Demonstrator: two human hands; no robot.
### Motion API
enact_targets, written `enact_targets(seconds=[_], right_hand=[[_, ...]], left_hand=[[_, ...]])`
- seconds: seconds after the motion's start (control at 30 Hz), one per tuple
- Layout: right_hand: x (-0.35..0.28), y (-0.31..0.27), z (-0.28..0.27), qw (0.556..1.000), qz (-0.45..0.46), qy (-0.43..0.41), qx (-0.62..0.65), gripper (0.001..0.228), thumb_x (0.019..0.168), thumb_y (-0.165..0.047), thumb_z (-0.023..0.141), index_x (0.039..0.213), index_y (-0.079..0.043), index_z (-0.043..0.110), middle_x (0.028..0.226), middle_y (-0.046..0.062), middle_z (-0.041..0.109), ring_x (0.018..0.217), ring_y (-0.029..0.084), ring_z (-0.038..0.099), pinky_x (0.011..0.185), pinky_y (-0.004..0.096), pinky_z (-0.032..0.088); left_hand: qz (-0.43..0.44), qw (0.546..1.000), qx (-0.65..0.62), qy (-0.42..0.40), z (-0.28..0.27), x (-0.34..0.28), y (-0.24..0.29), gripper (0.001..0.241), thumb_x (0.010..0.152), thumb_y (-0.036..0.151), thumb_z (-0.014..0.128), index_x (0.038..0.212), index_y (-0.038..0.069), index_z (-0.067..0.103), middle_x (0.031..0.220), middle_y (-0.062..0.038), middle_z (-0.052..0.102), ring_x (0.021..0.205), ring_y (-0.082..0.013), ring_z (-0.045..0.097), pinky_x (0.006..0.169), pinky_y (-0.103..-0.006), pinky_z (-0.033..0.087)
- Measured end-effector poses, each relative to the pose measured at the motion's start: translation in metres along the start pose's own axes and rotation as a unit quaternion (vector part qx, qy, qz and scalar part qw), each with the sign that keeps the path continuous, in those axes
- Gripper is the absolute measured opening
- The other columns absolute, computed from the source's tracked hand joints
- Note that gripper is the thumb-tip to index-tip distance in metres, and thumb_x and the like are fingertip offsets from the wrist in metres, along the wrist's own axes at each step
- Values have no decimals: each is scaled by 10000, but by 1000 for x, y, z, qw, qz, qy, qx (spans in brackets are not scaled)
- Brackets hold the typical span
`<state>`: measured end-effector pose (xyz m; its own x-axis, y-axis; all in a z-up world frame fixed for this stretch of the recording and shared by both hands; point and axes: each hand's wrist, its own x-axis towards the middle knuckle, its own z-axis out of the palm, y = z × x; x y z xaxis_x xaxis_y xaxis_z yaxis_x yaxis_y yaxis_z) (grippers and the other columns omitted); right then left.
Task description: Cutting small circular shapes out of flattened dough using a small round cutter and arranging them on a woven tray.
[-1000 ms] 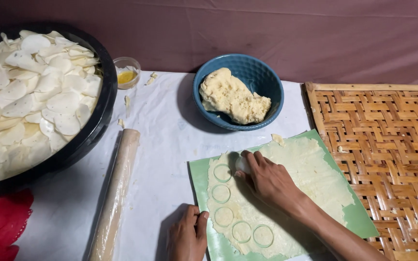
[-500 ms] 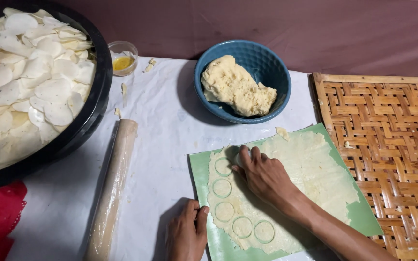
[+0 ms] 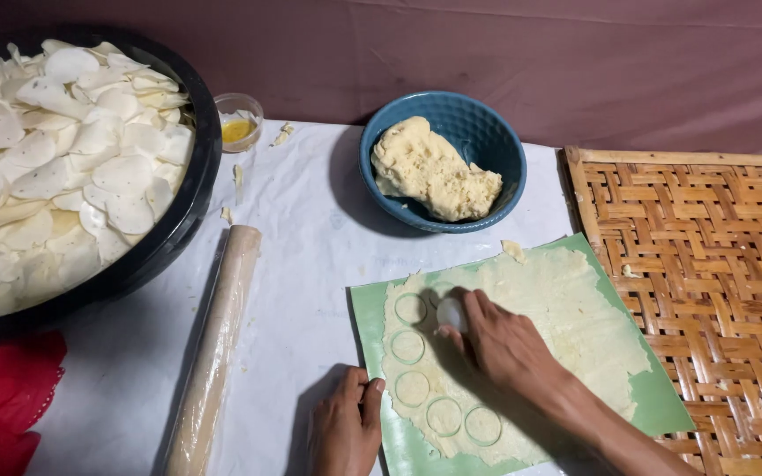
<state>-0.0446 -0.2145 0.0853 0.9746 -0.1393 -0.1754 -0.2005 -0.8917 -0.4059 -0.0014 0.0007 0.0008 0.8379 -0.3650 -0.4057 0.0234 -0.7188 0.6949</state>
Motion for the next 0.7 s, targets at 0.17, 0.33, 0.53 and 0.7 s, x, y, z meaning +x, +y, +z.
enact_targets(seconds=[0.17, 0.33, 0.53, 0.7], right_hand=[[-1, 16, 30, 998, -19, 8, -65, 579, 986, -481, 479, 1354, -34, 469, 1070, 185, 627, 759, 345, 698, 568, 451, 597], [6, 21, 43, 993, -61, 33, -91, 522, 1003, -450, 507, 1233, 18, 487, 972, 180, 634, 738, 333, 699, 530, 437, 583], [9, 14, 57, 984, 18, 28, -173, 544, 1046, -455, 472, 1268, 42, 454, 837, 159, 619, 568, 278, 684, 432, 401, 546], [9, 19, 59, 979, -43, 86, -177, 504, 1018, -433, 499, 1210, 33, 488, 798, 164, 613, 560, 288, 678, 408, 409, 528]], left_hand=[[22, 1000, -16, 2, 3, 2, -5, 253, 981, 328, 567, 957, 77, 586, 822, -132, 767, 751, -355, 739, 679, -468, 542], [-7, 1000, -5, -12, 1, 2, -2, 251, 987, 334, 564, 961, 85, 580, 793, -144, 761, 726, -350, 734, 691, -472, 535], [9, 1000, 3, 9, 3, 1, -3, 258, 976, 334, 580, 941, 79, 580, 804, -128, 761, 742, -363, 733, 688, -476, 534], [30, 999, -9, 23, 5, 2, -6, 255, 971, 325, 584, 934, 73, 582, 799, -123, 763, 753, -369, 731, 674, -476, 540]])
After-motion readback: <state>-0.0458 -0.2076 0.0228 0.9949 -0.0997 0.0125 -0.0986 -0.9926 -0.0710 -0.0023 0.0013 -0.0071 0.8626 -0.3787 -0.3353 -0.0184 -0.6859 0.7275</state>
